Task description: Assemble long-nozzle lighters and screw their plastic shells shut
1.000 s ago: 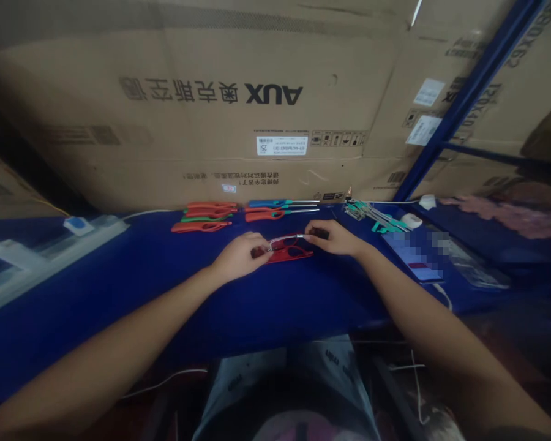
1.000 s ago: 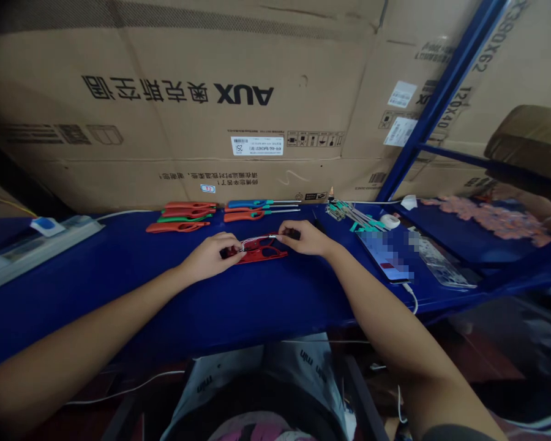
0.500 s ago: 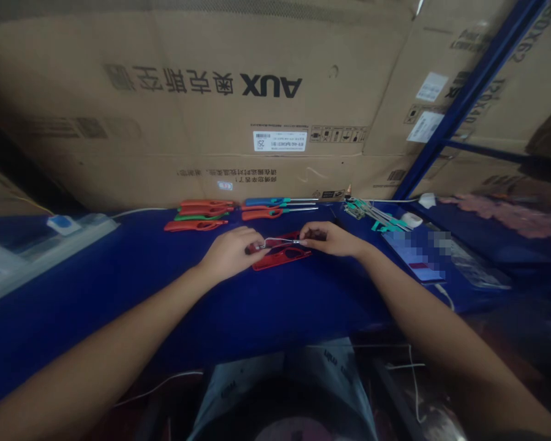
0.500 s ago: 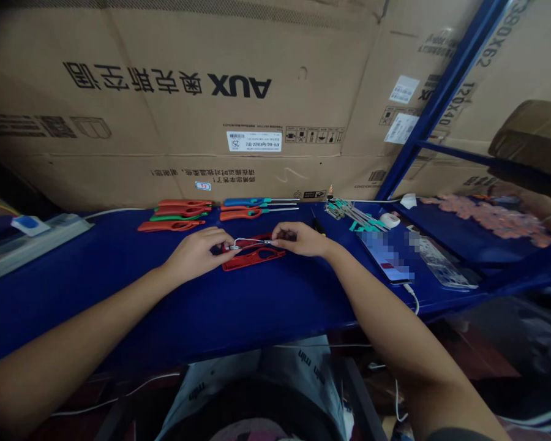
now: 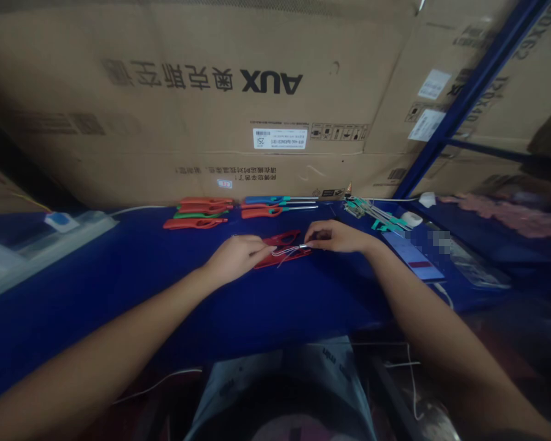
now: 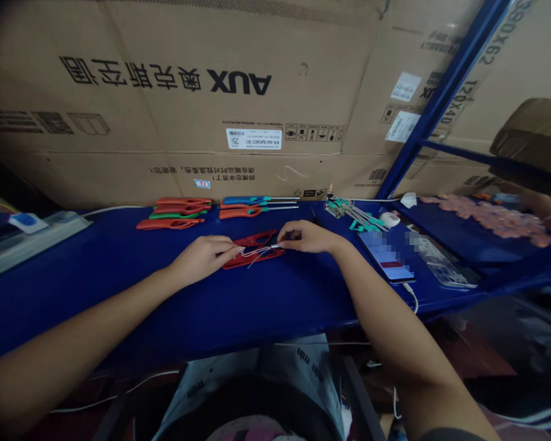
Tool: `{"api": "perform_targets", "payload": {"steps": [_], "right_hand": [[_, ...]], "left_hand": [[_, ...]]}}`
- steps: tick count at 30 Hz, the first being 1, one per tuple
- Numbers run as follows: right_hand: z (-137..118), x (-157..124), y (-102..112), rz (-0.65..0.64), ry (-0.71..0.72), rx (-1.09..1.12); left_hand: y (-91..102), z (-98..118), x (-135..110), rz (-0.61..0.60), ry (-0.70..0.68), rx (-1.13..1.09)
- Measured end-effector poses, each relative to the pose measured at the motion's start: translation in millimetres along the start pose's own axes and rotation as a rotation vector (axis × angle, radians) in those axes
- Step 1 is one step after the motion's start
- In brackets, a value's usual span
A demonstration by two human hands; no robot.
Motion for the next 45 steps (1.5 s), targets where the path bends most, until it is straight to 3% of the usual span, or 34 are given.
{"api": "perform_targets", "payload": {"steps": [7,18,32,38,45], "right_hand": [[3.9,0.4,-4.4,-0.088,-0.054,0.021],[1.5,5.1,-10.1,-0.072,-0.053,0.087],[-5.7,-1.9,-2.2,-0.035,0.012,0.062],[-2.0,-3.4,1.4,-0.032,-0.024,-0.070],[0.4,-2.4,4.1,-0.005,0.074,-0.184]], "left_hand": [[-7.6,-5.9,2.1,0.016,0.006,-0.069],[-4.5,-16.0,0.7,0.051,0.064,-0.099],[-4.7,-6.9,1.3,-0.012,0.021,-0.074],[-10.2,-6.5,5.5,-0.033,0.049,-0.069],[-12.2,-8.0,5.2,-0.050,0.058,-0.053]]}}
Point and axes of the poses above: each hand's wrist, its own x-axis towards the middle knuckle, its own y-axis out of the back of the hand, z = x × y, the point moved 3 cm from there along x, towards the middle knuckle, and after that the axes turned 14 degrees about -z, right-handed, at the moved point
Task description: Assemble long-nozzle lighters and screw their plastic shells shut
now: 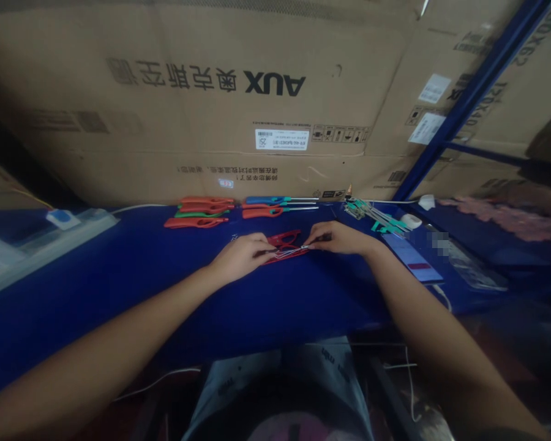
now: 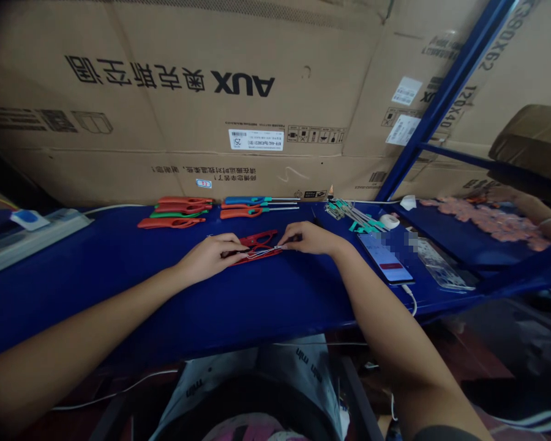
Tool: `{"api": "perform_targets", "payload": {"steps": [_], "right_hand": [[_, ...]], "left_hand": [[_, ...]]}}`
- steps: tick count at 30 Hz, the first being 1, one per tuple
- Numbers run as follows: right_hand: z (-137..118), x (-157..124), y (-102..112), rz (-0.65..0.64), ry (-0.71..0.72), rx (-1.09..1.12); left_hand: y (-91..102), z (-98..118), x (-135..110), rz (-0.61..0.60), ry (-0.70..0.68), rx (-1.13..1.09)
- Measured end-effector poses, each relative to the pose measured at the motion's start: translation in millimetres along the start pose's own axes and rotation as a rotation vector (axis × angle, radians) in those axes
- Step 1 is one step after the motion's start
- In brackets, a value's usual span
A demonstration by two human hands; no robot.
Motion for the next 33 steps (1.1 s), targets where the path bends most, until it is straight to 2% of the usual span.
{"api": "perform_targets", "payload": {"steps": [13,23,33], "right_hand": [[-11.4,2.1,-6.1,-0.059,0.029,-0.010],[-16.2,1.5,-7.1,-0.097,0.009,0.067],[-17.7,0.8,-9.5,-0.071,0.021,0.012]], "left_hand": [[13.2,-3.2,-6.2,-0.062,-0.003,0.048],[12.7,-1.5,-6.1,-0.061,-0.019,0.049],[10.2,1.8,-5.1,-0.053,-0.041,0.038]]}}
Point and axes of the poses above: each hand's wrist, its own x-axis towards the middle knuckle, its own y-axis out of the back of the hand, z = x × y, the point moved 3 cm from there along x, towards the middle knuckle, and after that the axes turned 14 degrees about -z, right-handed, at the moved point
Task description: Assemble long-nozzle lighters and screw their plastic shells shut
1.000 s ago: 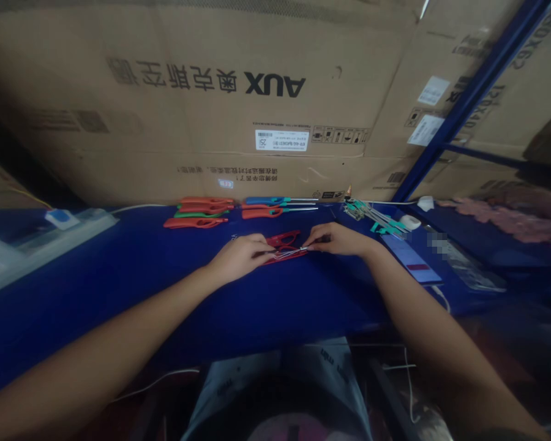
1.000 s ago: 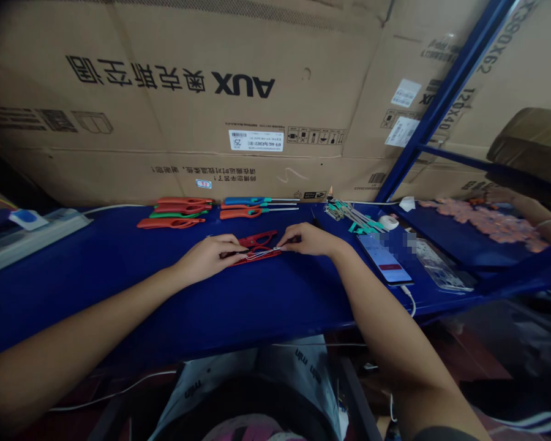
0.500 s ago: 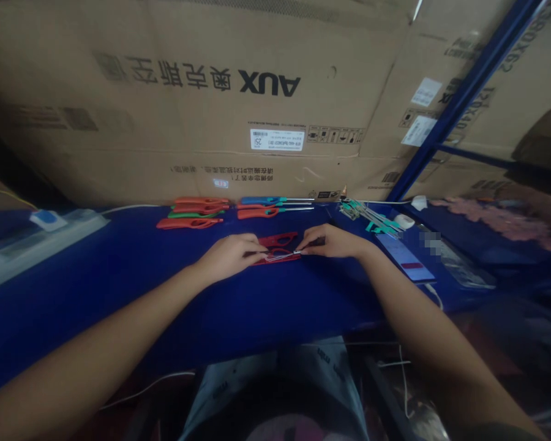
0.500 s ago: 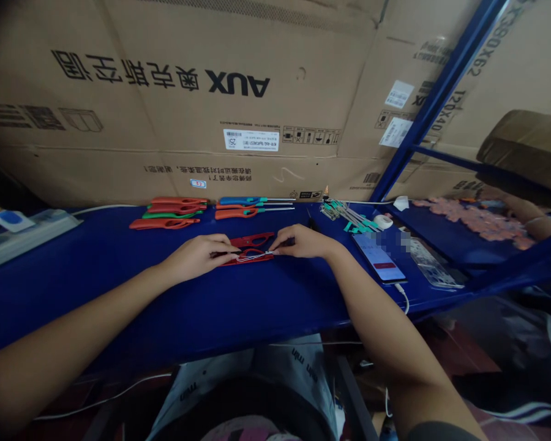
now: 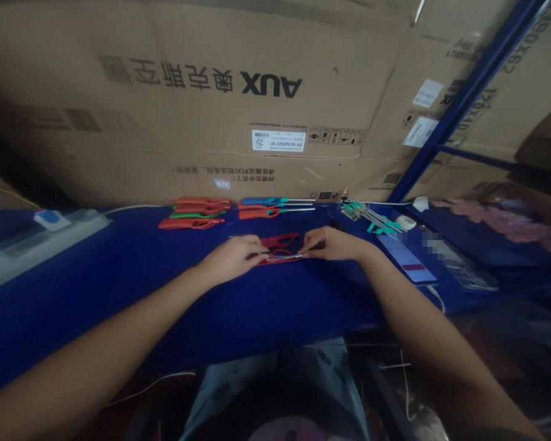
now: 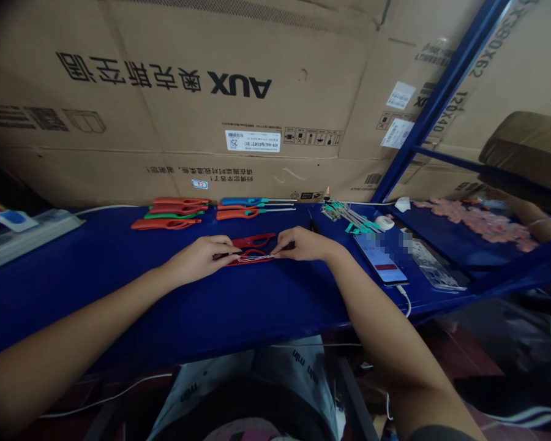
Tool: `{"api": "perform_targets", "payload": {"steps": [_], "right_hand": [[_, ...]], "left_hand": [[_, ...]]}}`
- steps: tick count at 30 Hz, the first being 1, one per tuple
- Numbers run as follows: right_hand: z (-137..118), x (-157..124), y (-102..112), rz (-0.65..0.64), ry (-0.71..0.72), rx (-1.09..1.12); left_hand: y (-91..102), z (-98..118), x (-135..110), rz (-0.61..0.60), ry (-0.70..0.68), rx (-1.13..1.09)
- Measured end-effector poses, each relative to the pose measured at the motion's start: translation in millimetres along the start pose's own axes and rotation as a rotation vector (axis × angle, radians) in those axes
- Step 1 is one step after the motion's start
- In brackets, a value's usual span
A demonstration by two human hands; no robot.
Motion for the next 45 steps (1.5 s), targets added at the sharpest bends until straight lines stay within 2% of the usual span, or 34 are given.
{"api": "perform_targets", "payload": {"steps": [4,10,15,20,24,30,33,40,45], "right_hand": [[-7.2,2.7,-1.1,-0.011,0.014,-0.066],[-20.0,15.3,3.6,-0.135,0.008,-0.243],[-23.4,27.5,3.2,-0.197,0.072,-0.139],[-10.5,23.2,1.8,-0.137,0.054,0.012],[-2.8,17.1,-1.4,-0.106,0.055,0.064],[-13.5,13.0,0.3,-0.091,0.049,0.048],[-19.2,11.0,0.5,-0.130,0.028,0.044],[-24.9,9.6,-3.0,-0.146,0.072,-0.104],[-33.5,6.4,-5.6,-0.170,0.024,-0.263]], "left_hand": [[-0.9,-1.1,1.0,0.004,-0.005,0.008],[7.8,0.5,-0.7,-0.046,0.003,0.034],[15.8,-1.3,-10.0,-0.099,0.019,0.023],[13.9,-2.6,-17.0,-0.021,0.042,-0.024],[8.7,-2.8,-18.7,0.022,-0.005,-0.035],[5.3,-7.2,-20.8,0.100,-0.036,-0.038],[5.0,-6.9,-20.8,0.107,-0.043,-0.045],[7.2,-0.8,-21.9,0.069,-0.043,-0.024],[9.1,-1.2,-22.5,0.044,-0.056,0.004]]}}
Point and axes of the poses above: each hand's wrist, its own x-axis towards the middle knuckle, its own y-axis out of the back of the hand, z = x × y, the point moved 3 cm from there along x, towards the middle knuckle, and after that the axes turned 14 degrees about -z, right-handed, at the moved point
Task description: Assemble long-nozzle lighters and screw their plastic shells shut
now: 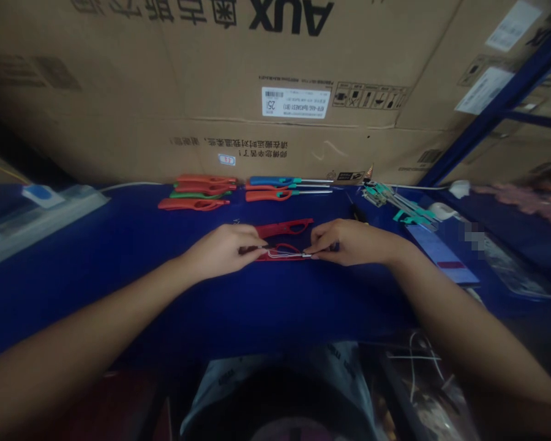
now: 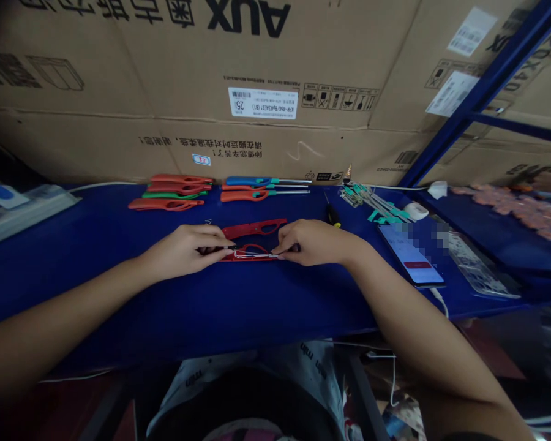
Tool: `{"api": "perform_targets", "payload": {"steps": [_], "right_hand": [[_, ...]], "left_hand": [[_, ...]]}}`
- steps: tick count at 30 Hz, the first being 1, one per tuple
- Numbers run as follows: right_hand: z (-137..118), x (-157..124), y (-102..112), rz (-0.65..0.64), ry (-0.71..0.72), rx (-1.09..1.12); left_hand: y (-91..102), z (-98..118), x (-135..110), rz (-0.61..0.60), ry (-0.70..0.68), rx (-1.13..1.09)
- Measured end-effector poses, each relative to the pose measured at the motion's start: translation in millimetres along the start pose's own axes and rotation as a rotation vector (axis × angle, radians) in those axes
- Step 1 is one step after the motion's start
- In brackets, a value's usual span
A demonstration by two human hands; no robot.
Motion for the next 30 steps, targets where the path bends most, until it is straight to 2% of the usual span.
{"api": "perform_targets", "payload": {"steps": [6,11,15,18,21,26,30], "right_hand": [[-7.8,1.3,-5.7,-0.004,-0.074,-0.178],[-8.2,4.9,-6.7,0.042,-0.111,-0.266],[-5.0,4.2,-5.4,0.047,-0.048,-0.127],[-2.5,7.1,-4.6,0.142,0.007,0.045],[-1.3,15.6,-7.6,0.239,0.001,0.140],[0.2,30.2,-17.6,0.233,-0.003,0.192],[5.9,31.7,-20.0,0.279,-0.031,0.293]], "left_hand": [[-0.7,-2.2,0.1,-0.034,0.015,-0.008],[-1.3,-3.0,0.3,-0.028,0.029,-0.023],[-1.9,-1.6,0.8,-0.019,0.034,-0.014],[-2.4,0.8,1.2,-0.001,0.028,0.013],[-3.2,2.9,1.4,-0.001,0.027,0.036],[-4.4,4.5,0.5,-0.030,0.059,0.055],[-3.1,6.2,-1.1,-0.036,0.058,0.046]]}}
Point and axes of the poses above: each hand's wrist, its own x-axis towards the middle knuckle, its own y-axis out of the back of the hand, z = x × y, the point moved 3 cm from there along x, towards the middle knuckle, and after that the axes turned 14 degrees about -z, right-handed, at the moved point
